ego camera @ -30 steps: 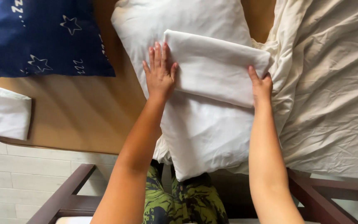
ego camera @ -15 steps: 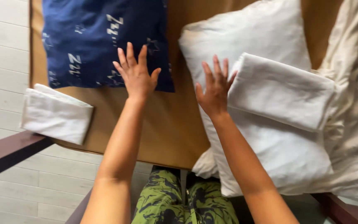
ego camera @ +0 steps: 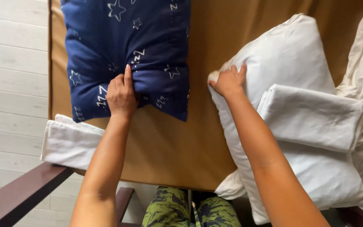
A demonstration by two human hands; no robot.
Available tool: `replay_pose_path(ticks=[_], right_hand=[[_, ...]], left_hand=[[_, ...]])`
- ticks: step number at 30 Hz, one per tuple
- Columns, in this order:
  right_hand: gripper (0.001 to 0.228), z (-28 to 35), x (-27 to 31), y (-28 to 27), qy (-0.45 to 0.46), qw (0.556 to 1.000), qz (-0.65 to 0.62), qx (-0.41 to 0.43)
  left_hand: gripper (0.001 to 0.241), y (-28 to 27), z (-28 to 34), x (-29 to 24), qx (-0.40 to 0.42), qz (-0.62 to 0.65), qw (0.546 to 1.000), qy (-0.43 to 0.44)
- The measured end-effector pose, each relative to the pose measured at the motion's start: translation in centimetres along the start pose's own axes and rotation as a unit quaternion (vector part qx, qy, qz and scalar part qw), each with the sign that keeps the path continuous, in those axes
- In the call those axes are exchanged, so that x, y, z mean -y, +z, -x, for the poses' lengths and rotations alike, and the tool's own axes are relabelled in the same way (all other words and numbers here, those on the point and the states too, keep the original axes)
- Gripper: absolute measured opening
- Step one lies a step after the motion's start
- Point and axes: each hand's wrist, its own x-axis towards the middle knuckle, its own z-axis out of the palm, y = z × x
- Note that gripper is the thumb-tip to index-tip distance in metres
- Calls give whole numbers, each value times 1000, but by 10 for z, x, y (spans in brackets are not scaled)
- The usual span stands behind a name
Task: The person folds a white pillowcase and places it on a bed. They then insert a pillow into a blue pillowcase with star patterns, smooth it, and fold another white pillowcase on top of the blue one.
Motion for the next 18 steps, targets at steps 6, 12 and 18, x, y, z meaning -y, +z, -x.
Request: replay_pose_path(ticks=[6,12,18], right_hand=[[65,31,-16,35,-40,997,16,64],[106,18,-33,95,5,887,81,-455],[51,29,-28,50,-62,968,-212,-114]], left_hand=[[41,-21,-95,-102,-73,170,969,-162],[41,4,-210,-251,-133,595,776,-162],[77,19,-198,-213,-26,139,984,-109]])
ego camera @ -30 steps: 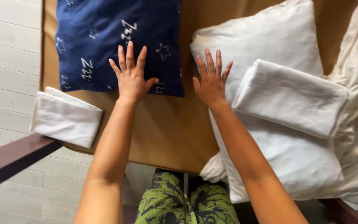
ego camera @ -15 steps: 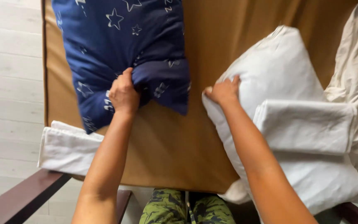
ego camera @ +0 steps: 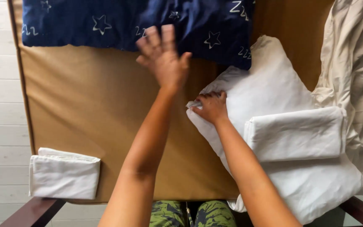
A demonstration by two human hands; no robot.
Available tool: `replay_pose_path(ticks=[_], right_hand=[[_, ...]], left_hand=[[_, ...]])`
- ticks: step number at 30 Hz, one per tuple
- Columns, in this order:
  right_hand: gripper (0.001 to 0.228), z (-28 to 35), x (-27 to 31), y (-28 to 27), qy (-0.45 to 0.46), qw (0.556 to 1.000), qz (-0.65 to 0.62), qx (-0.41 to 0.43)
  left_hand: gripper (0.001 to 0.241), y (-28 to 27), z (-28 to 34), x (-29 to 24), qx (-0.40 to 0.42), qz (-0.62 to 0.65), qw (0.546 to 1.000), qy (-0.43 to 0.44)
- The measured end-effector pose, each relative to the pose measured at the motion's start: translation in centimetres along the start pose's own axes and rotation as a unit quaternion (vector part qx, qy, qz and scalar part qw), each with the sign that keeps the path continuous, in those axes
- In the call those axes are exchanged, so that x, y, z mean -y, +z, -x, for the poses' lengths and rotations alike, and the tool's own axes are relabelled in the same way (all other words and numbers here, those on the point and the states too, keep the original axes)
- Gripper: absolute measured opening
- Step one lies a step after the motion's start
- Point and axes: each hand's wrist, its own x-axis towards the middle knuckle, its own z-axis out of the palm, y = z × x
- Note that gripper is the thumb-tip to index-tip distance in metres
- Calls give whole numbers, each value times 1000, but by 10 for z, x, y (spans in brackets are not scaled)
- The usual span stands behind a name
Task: The person folds a white pillowcase and places it on a bed. They then insert a pillow into a blue pillowcase with star patterns, smooth it, and fold another white pillowcase on top of the blue one.
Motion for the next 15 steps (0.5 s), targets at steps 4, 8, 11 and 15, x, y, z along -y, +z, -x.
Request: replay_pose_path(ticks=[4,8,11,15], right_hand=[[48,-5,4,2,24,999,23,18],[40,1,8,1,19,1000,10,-8],[30,14,23,-11,17,996,-66,-50],[32,60,39,-20,-24,962,-203,-180]], left_hand=[[106,82,-31,101,-215,289,917,-173],[112,74,-78,98,-73,628,739,-232],[105,25,-92,54,116,673,697,-220],[80,114,-76,95,104,579,800,-118]])
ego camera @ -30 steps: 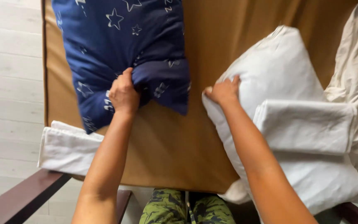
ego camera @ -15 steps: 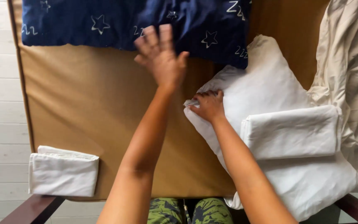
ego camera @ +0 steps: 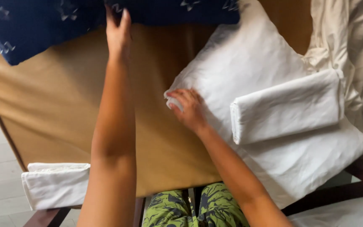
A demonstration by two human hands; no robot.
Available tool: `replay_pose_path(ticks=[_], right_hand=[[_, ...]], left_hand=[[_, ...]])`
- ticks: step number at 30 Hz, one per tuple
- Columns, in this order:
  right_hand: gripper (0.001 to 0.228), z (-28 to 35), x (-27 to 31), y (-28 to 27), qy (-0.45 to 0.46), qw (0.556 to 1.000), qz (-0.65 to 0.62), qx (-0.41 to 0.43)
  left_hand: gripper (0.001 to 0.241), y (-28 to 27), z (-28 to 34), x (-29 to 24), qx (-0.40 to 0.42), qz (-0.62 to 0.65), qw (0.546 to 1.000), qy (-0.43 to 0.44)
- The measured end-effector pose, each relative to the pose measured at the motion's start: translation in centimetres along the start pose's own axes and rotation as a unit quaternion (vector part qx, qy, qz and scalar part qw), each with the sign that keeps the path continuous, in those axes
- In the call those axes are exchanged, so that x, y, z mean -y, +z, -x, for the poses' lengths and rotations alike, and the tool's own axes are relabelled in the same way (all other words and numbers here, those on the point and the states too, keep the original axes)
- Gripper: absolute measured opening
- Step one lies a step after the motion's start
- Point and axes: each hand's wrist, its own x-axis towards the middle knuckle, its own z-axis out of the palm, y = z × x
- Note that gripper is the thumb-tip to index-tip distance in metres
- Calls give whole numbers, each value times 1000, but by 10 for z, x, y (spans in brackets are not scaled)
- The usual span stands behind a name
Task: The person folds a white pillowcase and places it on a bed. They then insert a pillow into a blue pillowcase with star patterns, smooth it, and fold another white pillowcase on top of the blue one.
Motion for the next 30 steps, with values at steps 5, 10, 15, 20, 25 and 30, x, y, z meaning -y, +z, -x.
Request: replay_pose_path(ticks=[5,10,15,20,25,30], right_hand=[[21,54,8,-87,41,974,-152,-164],[16,135,-145,-174,163,878,-201,-402],[23,183,-278,-267,226,865,-38,-445],[46,170,-297,-286,476,869,-113,-72],[67,191,-260,-281,469,769,-431,-48],[75,165,-169,-171,412,775,-479,-23]], left_hand=[[21,89,165,-5,-15,-52,998,35],[39,170,348,-1,59,-120,984,-119],[75,215,392,-14,95,-63,989,-90],[65,217,345,-13,153,-205,944,-207],[49,150,332,-47,140,-32,976,-167],[37,-3,323,-70,60,-82,978,-181]])
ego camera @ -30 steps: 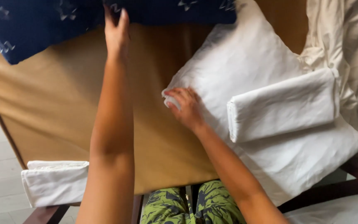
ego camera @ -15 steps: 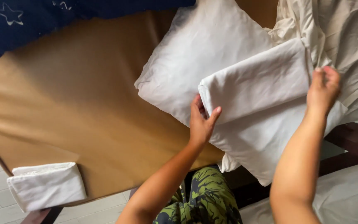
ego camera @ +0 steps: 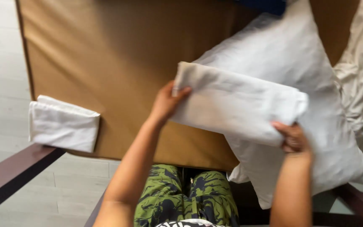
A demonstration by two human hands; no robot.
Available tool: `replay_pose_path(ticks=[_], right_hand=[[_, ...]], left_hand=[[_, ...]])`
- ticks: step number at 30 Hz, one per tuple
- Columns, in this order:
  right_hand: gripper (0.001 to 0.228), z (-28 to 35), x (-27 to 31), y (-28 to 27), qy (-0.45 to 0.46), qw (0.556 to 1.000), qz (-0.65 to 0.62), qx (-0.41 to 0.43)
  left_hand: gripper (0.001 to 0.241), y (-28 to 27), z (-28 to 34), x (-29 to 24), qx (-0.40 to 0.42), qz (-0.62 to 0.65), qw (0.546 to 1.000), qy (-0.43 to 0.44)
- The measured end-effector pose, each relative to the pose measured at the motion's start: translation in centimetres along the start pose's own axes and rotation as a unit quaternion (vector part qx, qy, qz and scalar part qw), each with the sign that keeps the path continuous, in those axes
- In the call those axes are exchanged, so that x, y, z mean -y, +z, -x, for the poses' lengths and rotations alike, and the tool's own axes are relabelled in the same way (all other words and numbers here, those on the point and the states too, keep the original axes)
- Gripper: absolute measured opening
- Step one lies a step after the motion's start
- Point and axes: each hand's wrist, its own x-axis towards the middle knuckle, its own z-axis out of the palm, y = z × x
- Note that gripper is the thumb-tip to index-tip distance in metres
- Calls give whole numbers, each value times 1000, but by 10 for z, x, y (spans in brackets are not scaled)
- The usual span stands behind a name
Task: The person folds a white pillowcase and places it on a bed. They then insert a pillow into a blue pillowcase with star patterns, smooth it, and fold another white pillowcase on top of the blue one.
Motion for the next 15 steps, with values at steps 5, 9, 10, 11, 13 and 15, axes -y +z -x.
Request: replay_pose_path(ticks=[5,9,10,11,13,15], right_hand=[[68,-21,-55,199,24,994,35,102],[67,-35,-114,336,48,982,61,174],[68,-35,-128,363,54,978,67,190],[68,-33,-144,401,60,974,71,206],[76,-38,-164,426,-92,955,235,154],[88,-43,-181,440,-249,886,380,97]], left_hand=[[28,-193,14,35,-180,-1,979,95],[36,-289,29,13,-251,-19,953,166],[42,-299,25,19,-354,-147,914,131],[47,-310,21,23,-445,-273,848,90],[60,-303,2,60,-474,-392,785,72],[73,-268,-13,83,-491,-504,708,54]])
